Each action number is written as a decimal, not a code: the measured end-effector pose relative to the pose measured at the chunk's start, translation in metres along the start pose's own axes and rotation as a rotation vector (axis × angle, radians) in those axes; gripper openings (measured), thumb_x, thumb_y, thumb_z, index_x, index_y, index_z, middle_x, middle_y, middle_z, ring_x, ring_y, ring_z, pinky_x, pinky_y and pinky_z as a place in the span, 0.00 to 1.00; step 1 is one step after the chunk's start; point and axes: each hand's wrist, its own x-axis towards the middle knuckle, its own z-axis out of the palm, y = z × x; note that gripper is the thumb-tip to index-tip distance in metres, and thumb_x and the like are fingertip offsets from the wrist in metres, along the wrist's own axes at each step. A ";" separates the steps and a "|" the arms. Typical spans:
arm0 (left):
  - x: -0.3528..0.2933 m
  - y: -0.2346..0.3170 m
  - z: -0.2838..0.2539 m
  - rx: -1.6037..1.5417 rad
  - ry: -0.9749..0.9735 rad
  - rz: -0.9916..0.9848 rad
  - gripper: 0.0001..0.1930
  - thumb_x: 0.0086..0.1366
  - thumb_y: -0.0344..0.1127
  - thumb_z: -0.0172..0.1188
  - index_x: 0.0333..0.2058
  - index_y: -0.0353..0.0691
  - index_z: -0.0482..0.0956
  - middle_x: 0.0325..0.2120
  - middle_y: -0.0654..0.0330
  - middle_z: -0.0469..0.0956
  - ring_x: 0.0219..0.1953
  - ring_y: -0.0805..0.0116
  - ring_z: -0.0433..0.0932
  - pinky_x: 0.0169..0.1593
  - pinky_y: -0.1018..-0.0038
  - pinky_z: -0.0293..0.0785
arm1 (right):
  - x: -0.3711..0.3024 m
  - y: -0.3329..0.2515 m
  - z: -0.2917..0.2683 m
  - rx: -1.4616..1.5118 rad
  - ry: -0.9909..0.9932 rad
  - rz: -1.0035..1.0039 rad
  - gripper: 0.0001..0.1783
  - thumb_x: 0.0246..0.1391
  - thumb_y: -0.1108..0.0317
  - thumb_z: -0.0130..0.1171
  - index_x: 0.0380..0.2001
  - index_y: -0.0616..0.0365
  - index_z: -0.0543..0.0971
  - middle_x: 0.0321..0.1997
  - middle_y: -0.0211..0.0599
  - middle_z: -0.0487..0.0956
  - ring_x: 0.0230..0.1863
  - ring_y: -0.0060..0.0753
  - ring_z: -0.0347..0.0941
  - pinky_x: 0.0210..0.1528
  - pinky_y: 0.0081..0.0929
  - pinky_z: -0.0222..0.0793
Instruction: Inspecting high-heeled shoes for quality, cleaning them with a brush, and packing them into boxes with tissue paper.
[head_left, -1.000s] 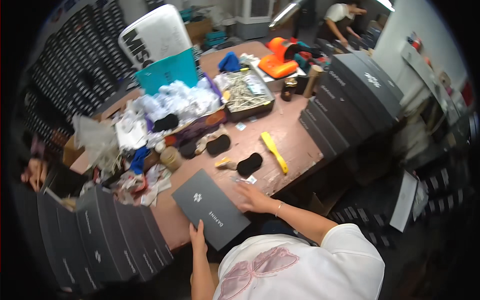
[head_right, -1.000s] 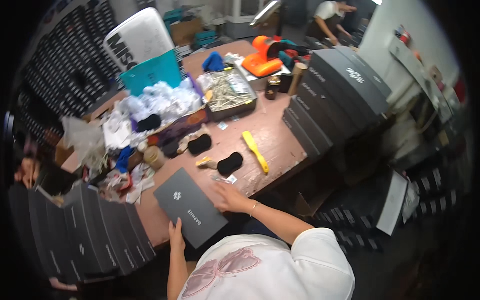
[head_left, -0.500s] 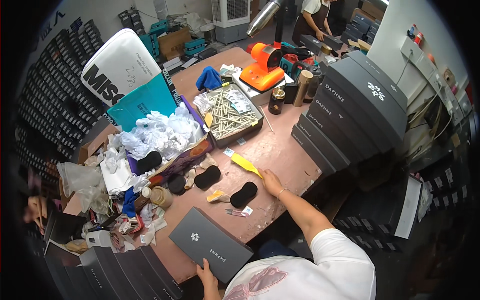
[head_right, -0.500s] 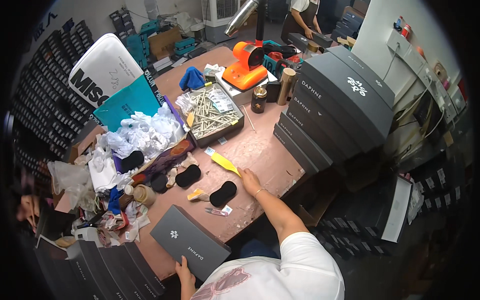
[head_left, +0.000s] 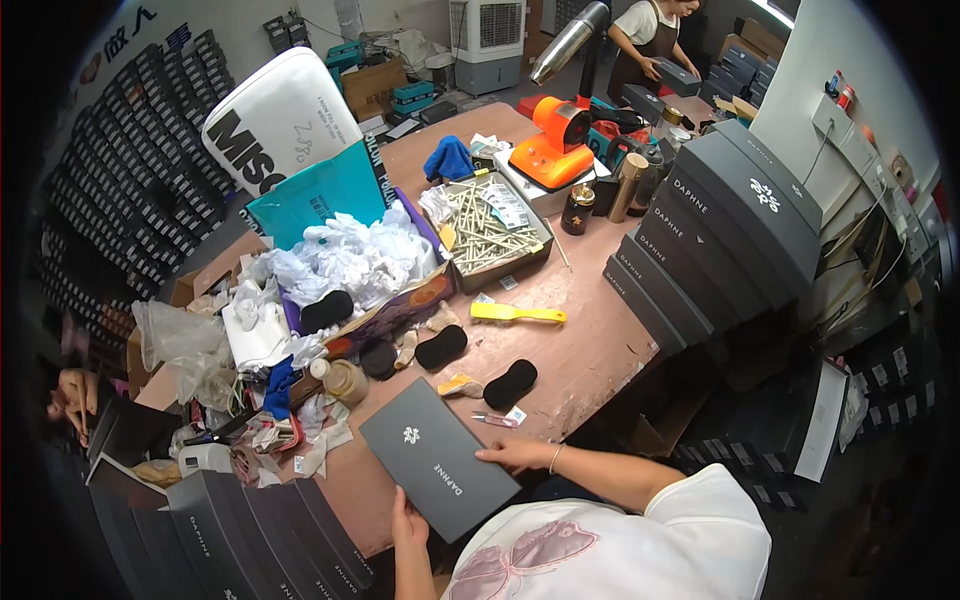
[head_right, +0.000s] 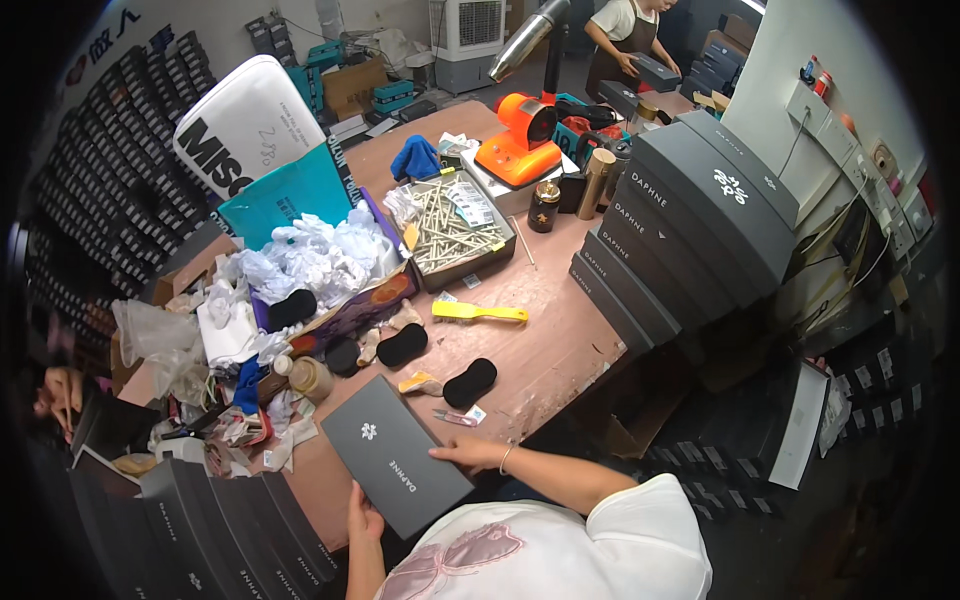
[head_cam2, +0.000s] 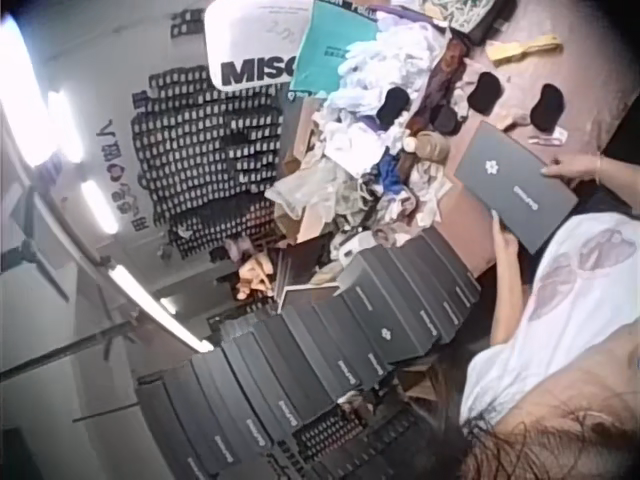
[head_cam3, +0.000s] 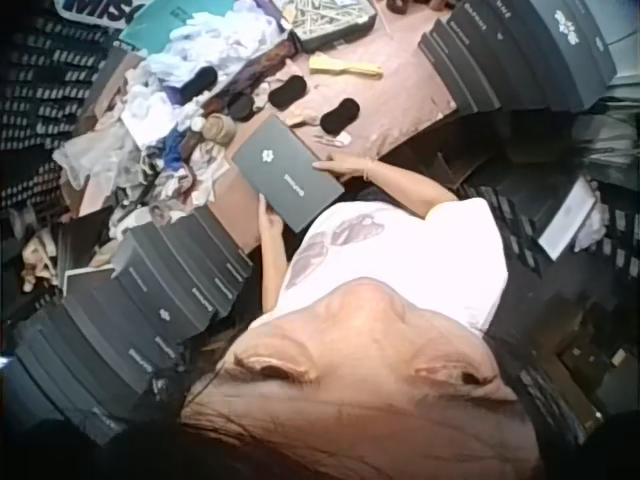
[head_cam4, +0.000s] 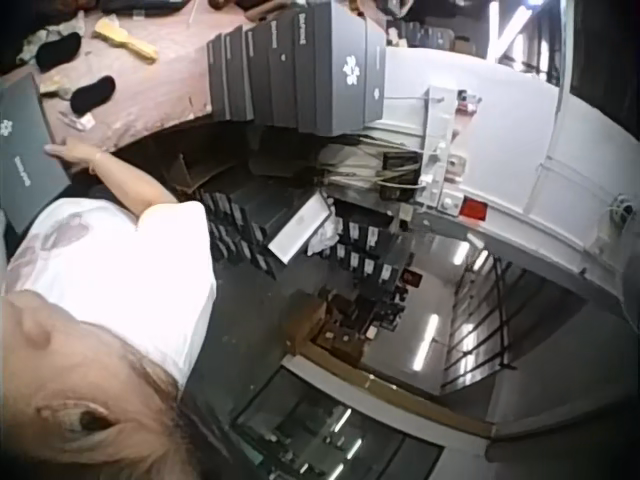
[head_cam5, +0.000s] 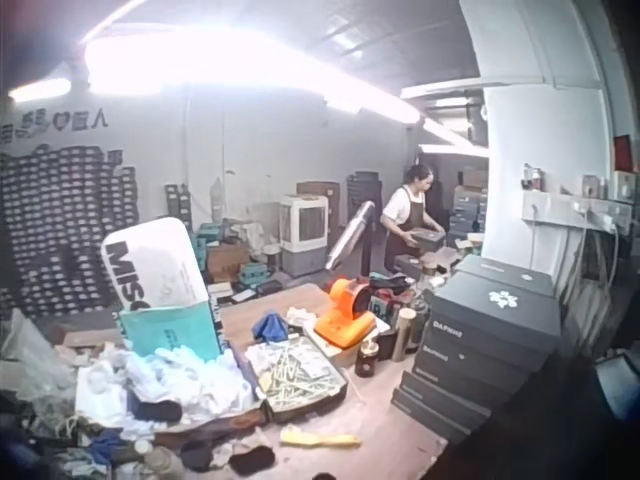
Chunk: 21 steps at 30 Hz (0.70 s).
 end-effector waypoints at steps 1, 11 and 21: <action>0.002 0.003 -0.001 -0.025 -0.071 0.001 0.25 0.61 0.47 0.63 0.52 0.38 0.71 0.48 0.58 0.74 0.52 0.62 0.70 0.56 0.65 0.67 | 0.002 0.002 -0.005 0.067 -0.025 0.058 0.41 0.50 0.33 0.56 0.48 0.64 0.73 0.41 0.39 0.77 0.43 0.36 0.74 0.45 0.32 0.72; -0.040 0.063 -0.034 0.344 0.075 0.682 0.29 0.69 0.41 0.51 0.63 0.34 0.56 0.64 0.46 0.55 0.67 0.58 0.53 0.67 0.65 0.48 | -0.019 -0.065 0.141 -0.096 -0.105 -0.541 0.25 0.60 0.51 0.54 0.46 0.63 0.74 0.40 0.42 0.78 0.42 0.31 0.76 0.43 0.27 0.71; -0.055 0.089 0.003 1.334 -0.209 0.928 0.34 0.55 0.36 0.65 0.59 0.36 0.63 0.58 0.45 0.64 0.64 0.47 0.59 0.64 0.60 0.55 | -0.039 -0.034 0.077 -1.039 0.614 -0.757 0.25 0.43 0.67 0.65 0.46 0.61 0.74 0.49 0.49 0.73 0.53 0.53 0.68 0.52 0.45 0.65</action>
